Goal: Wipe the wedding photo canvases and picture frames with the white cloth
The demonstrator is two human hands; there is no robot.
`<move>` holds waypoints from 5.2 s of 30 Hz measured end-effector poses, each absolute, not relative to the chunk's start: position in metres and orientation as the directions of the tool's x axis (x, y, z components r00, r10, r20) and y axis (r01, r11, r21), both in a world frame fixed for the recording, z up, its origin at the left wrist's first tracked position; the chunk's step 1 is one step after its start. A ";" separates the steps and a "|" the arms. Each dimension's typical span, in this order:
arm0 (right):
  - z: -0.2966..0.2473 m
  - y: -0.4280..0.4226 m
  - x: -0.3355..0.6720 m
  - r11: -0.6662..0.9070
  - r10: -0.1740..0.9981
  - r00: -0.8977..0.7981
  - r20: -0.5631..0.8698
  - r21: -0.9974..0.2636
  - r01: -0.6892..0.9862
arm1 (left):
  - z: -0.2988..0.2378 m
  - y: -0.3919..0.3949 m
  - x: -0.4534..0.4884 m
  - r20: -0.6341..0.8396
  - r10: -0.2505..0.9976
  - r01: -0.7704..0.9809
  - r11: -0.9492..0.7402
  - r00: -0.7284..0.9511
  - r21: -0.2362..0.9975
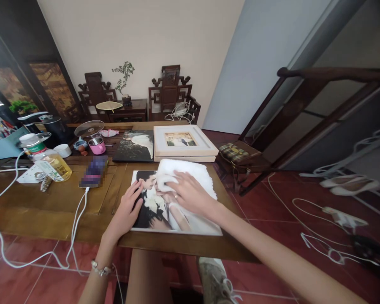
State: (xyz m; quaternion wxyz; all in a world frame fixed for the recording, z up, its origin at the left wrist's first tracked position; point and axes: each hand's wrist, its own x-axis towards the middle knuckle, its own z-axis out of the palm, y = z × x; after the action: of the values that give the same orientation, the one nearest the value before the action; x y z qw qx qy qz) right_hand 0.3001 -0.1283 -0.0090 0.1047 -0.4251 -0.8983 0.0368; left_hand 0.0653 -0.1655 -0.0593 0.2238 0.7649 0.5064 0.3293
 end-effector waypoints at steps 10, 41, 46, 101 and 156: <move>-0.008 -0.197 0.277 0.869 0.428 -0.901 0.063 -0.303 0.392 | -0.046 -0.167 0.067 0.401 0.915 0.485 -0.370 0.043 0.792; -0.010 -0.103 0.305 0.628 0.762 -0.610 0.218 -0.478 0.613 | -0.058 -0.163 0.065 0.319 0.905 0.639 -0.425 0.282 0.641; -0.027 -0.104 0.357 0.542 0.840 -0.479 0.256 -0.446 0.712 | -0.055 -0.163 0.065 0.325 0.903 0.623 -0.428 0.280 0.655; -0.035 -0.103 0.359 0.685 0.726 -0.605 0.326 -0.277 0.674 | -0.061 -0.165 0.063 0.326 0.885 0.591 -0.464 0.332 0.660; -0.018 -0.096 0.302 0.685 0.728 -0.647 0.227 -0.235 0.689 | -0.056 -0.164 0.064 0.321 0.888 0.588 -0.458 0.328 0.667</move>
State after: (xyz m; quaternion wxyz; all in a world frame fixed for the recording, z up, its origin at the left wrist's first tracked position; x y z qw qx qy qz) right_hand 0.3020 -0.0957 -0.0181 0.1528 -0.3915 -0.9052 0.0637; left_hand 0.0636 -0.1642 -0.0563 0.2221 0.7840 0.4708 0.3383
